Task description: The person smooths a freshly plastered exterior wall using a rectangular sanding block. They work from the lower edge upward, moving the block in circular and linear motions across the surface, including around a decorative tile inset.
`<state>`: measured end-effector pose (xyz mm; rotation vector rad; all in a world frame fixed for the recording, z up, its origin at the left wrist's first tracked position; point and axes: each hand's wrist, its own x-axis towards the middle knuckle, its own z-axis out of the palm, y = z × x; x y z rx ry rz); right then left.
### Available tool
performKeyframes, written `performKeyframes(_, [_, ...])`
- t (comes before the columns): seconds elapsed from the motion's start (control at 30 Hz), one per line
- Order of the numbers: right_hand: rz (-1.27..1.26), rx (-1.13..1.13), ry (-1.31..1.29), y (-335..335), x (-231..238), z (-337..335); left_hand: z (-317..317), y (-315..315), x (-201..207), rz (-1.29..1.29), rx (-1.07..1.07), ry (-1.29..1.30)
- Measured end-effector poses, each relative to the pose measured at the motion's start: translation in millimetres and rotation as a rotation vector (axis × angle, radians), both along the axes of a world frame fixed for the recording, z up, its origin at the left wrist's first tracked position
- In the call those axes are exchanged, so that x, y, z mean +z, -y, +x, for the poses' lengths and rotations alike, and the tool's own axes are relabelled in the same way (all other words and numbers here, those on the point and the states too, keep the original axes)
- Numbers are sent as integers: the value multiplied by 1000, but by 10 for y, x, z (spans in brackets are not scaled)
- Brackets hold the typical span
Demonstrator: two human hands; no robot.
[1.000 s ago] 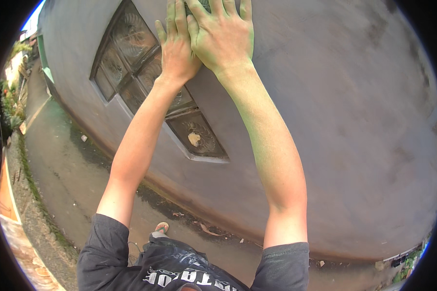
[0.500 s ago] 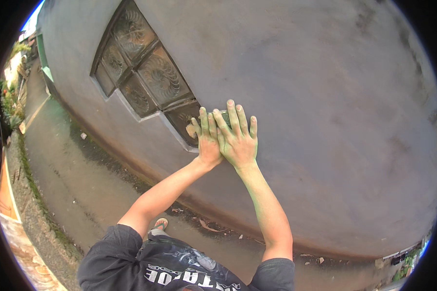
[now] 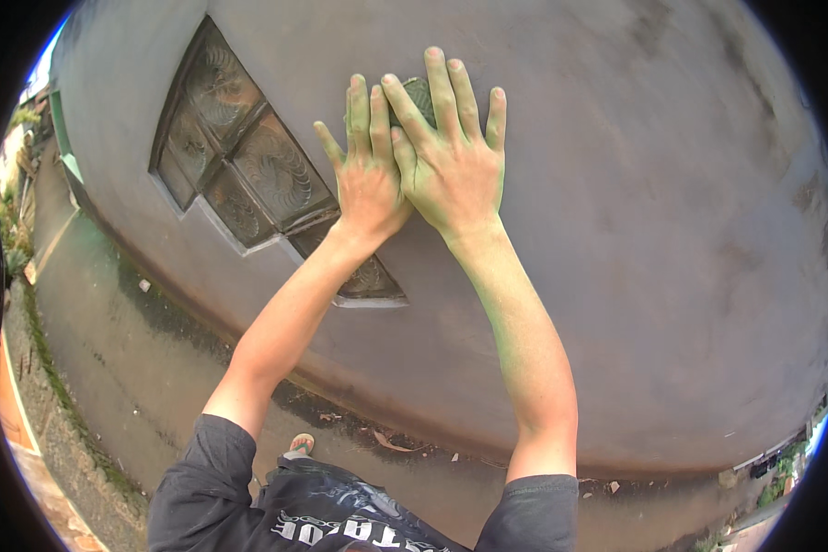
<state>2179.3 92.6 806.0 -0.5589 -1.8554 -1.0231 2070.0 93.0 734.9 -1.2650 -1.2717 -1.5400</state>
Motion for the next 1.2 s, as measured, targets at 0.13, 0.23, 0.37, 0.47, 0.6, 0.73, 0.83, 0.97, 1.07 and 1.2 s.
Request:
performKeyframes(0.13, [208, 118, -81, -102, 1030, -650, -632, -25, 1091, -58, 41, -26])
performKeyframes(0.23, [196, 159, -99, -156, 1101, -795, -813, -25, 1242, -13, 265, -136])
performKeyframes(0.37, [125, 97, -101, -167, 464, -607, -623, -66, 603, 103, -2, -93])
performKeyframes(0.47, [-28, 1, -50, -78, -373, -253, -288, -44, -282, 8, -52, -60])
performKeyframes(0.6, [-152, -91, -107, 66, -1741, 291, 170, 179, -1568, -177, -217, -127])
performKeyframes(0.73, [-266, -112, -70, 121, -2333, 622, 366, 295, -2045, -276, -133, -209])
performKeyframes(0.83, [-214, -92, -61, 44, -1909, 590, 312, 184, -1632, -184, -179, -176])
performKeyframes(0.97, [-142, -111, -103, 2, -621, 280, -42, -10, -276, -10, -132, -244])
performKeyframes(1.07, [65, 0, -183, -64, 517, -40, -366, -34, 946, 129, -163, -337])
performKeyframes(1.2, [314, -39, -269, -109, 1393, -331, -664, 5, 1935, 115, -31, -410])
